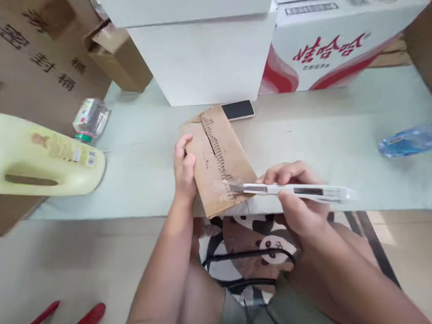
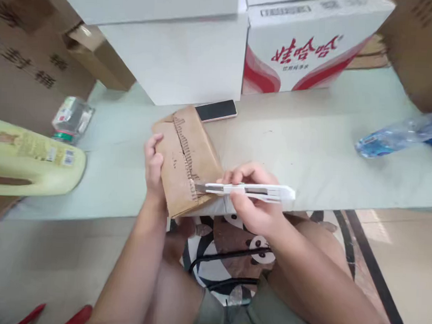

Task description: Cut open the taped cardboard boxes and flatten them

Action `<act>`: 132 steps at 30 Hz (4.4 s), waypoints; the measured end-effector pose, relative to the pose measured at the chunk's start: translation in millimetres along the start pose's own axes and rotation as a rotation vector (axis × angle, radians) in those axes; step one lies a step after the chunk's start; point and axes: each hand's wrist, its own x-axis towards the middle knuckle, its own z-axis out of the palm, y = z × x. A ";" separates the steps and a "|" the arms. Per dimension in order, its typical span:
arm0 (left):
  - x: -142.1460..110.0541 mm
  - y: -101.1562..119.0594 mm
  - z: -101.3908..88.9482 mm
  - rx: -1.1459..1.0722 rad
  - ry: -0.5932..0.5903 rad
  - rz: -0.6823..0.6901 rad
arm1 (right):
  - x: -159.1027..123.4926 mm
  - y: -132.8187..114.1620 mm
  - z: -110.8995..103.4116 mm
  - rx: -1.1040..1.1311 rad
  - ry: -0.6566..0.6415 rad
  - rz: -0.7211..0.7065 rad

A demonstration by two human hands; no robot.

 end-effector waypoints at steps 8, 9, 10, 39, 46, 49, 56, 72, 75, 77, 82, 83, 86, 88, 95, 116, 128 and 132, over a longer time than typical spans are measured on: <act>2.0 -2.4 -0.6 0.011 -0.016 0.016 | 0.7 0.7 -4.3 -0.060 0.024 0.001; 2.0 -2.1 -0.3 0.010 -0.019 0.018 | 0.5 1.0 -5.3 -0.063 0.036 -0.005; 1.9 -1.8 -0.1 0.008 -0.020 0.018 | 0.4 1.2 -5.9 -0.067 0.043 -0.003; 0.8 -2.3 -5.0 0.068 -0.067 0.034 | 14.1 -1.9 -8.3 0.158 0.180 0.170; 1.2 -2.7 -4.9 0.052 -0.070 0.033 | 14.2 -3.4 -7.5 0.134 0.177 0.167; 1.6 -2.4 -4.1 0.035 -0.058 0.036 | 14.5 -5.2 -9.2 0.128 0.161 0.187; 1.5 0.2 -3.5 0.032 -0.059 0.017 | 16.8 -5.1 -9.7 0.092 0.177 0.232; 0.5 1.5 -6.9 -0.081 -0.045 -0.068 | 29.0 0.9 -33.0 0.140 0.411 0.113; 2.0 2.8 -10.0 -0.149 -0.046 -0.137 | 32.0 5.8 -39.7 0.038 0.512 0.092; 3.5 3.8 -11.4 -0.181 -0.015 -0.169 | 31.8 10.0 -44.6 -0.180 0.523 0.166; 8.5 5.1 -12.9 -0.222 0.065 -0.167 | 27.8 27.1 -58.3 -1.053 0.247 0.464; 9.8 4.9 -13.8 -0.228 0.068 -0.177 | 26.9 31.7 -60.5 -1.160 0.169 0.509; 13.4 2.8 -17.1 -0.281 0.104 -0.279 | 24.1 44.6 -64.2 -1.346 -0.021 0.565; 15.1 -0.3 -19.1 -0.314 0.149 -0.397 | 22.8 50.1 -63.8 -1.406 -0.055 0.487; 15.5 -10.2 -23.9 -0.276 0.126 -0.438 | 25.0 50.1 -50.4 -0.968 -0.293 0.330; 25.9 -7.1 -39.5 -0.392 0.294 -0.329 | 18.5 43.8 -43.2 -0.215 -0.188 0.217; 25.2 2.4 -38.4 -0.448 0.359 -0.327 | 17.0 45.7 -42.5 -0.287 -0.183 0.197; 23.5 4.8 -36.0 -0.424 0.356 -0.325 | 17.3 43.9 -40.7 -0.291 -0.153 0.207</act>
